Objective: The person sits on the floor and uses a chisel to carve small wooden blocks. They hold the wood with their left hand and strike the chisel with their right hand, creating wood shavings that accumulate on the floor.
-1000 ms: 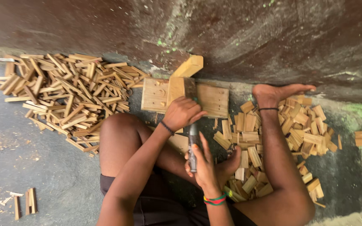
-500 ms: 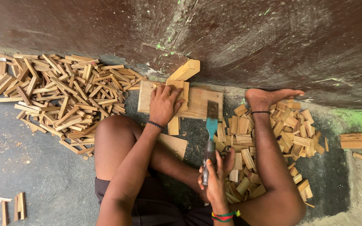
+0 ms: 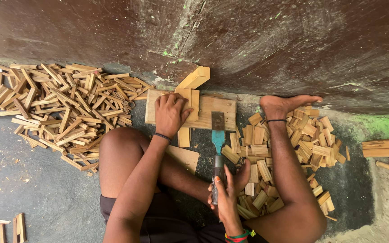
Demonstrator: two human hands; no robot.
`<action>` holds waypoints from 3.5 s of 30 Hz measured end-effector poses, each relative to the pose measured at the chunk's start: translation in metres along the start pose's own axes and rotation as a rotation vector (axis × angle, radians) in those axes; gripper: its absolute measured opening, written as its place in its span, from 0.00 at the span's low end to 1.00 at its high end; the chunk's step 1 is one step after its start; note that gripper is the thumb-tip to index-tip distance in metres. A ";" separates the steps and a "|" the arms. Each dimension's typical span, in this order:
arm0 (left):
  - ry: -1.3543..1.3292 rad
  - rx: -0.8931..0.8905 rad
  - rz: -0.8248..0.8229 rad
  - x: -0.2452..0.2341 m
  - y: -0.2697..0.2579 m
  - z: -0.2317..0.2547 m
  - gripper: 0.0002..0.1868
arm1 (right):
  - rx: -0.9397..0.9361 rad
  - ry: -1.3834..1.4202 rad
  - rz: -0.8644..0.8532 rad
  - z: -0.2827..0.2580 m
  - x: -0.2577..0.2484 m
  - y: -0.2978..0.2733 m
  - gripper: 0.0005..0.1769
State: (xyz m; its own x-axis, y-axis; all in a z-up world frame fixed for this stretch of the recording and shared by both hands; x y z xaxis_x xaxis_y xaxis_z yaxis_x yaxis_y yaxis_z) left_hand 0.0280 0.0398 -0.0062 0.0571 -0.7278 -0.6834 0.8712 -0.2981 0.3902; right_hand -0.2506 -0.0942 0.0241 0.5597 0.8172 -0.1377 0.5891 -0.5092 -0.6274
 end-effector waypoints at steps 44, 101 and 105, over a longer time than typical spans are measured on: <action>-0.488 0.411 -0.353 0.013 -0.015 0.065 0.26 | -0.015 0.002 -0.208 -0.016 0.018 -0.026 0.35; -0.473 0.471 -0.352 0.020 0.017 0.042 0.24 | 0.017 0.346 -0.286 -0.033 0.070 -0.003 0.41; -0.470 0.558 -0.282 0.016 0.010 0.060 0.22 | -0.046 0.307 -0.267 -0.033 0.057 -0.013 0.44</action>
State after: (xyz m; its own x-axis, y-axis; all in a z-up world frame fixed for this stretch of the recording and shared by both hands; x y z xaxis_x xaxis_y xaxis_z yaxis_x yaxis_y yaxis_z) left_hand 0.0085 -0.0113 0.0238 -0.4514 -0.7266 -0.5180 0.4412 -0.6863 0.5782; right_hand -0.2071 -0.0500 0.0500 0.5273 0.8074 0.2646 0.7586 -0.3071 -0.5746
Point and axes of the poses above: each hand's wrist, its own y-axis towards the middle knuckle, its own x-axis out of the palm, z = x × y, the point moved 1 cm from there along y, towards the middle knuckle
